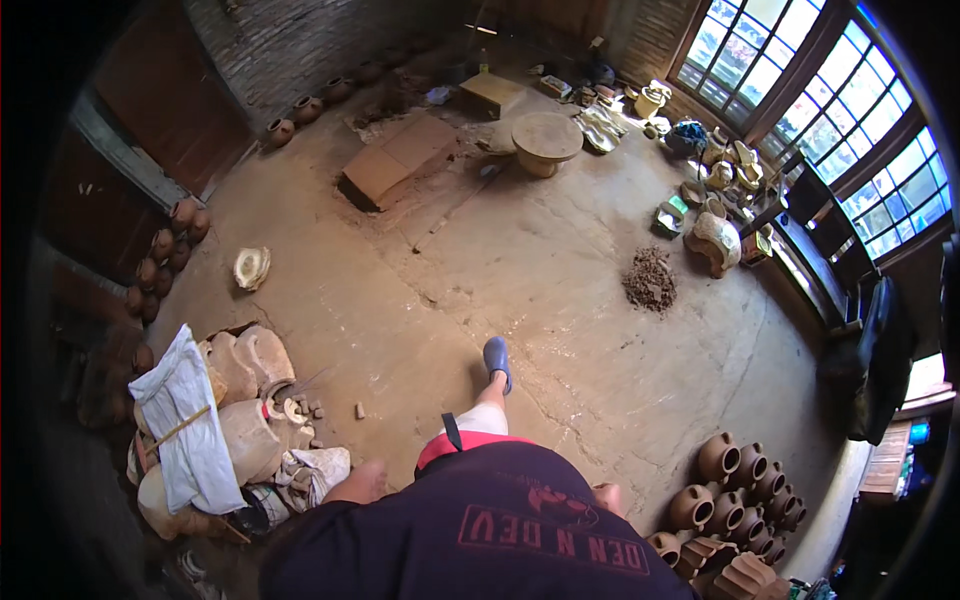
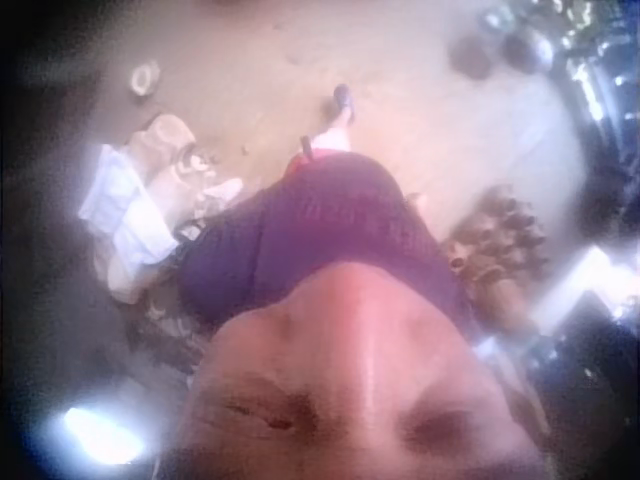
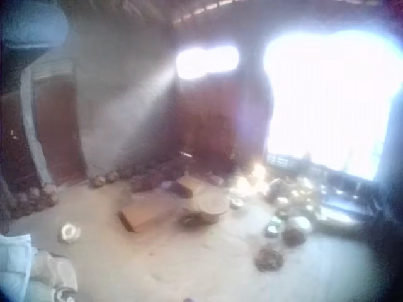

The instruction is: The person forms a clay sculpture by hand and then cleans a plaster mold using a small scraper tool.

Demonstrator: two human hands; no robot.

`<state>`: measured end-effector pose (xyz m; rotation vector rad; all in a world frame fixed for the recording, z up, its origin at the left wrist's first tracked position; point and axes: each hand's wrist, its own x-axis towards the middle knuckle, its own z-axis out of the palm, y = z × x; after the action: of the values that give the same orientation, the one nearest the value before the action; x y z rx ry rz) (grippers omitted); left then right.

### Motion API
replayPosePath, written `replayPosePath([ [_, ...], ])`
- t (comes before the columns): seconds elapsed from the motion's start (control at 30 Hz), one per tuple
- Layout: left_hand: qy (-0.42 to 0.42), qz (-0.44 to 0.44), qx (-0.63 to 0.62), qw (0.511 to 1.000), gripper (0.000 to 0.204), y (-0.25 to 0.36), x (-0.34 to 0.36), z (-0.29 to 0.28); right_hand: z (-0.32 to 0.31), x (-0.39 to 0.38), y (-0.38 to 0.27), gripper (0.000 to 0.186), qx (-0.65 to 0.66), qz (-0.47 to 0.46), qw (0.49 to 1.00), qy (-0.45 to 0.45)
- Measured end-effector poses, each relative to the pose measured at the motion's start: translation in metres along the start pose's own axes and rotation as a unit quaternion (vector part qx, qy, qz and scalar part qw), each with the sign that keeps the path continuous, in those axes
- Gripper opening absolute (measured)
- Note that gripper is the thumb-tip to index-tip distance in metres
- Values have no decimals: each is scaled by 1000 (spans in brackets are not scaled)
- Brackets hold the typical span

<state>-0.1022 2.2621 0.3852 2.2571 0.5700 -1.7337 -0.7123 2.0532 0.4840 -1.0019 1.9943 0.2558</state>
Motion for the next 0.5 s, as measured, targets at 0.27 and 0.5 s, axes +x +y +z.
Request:
replayPosePath([
  [0.27,100,254,246,930,67,455,-26,101,-94,150,-182,46,56,25,993,99],
  [0.5,-85,562,160,807,57,772,-199,327,-205,283,-329,36,249,14,962,108],
])
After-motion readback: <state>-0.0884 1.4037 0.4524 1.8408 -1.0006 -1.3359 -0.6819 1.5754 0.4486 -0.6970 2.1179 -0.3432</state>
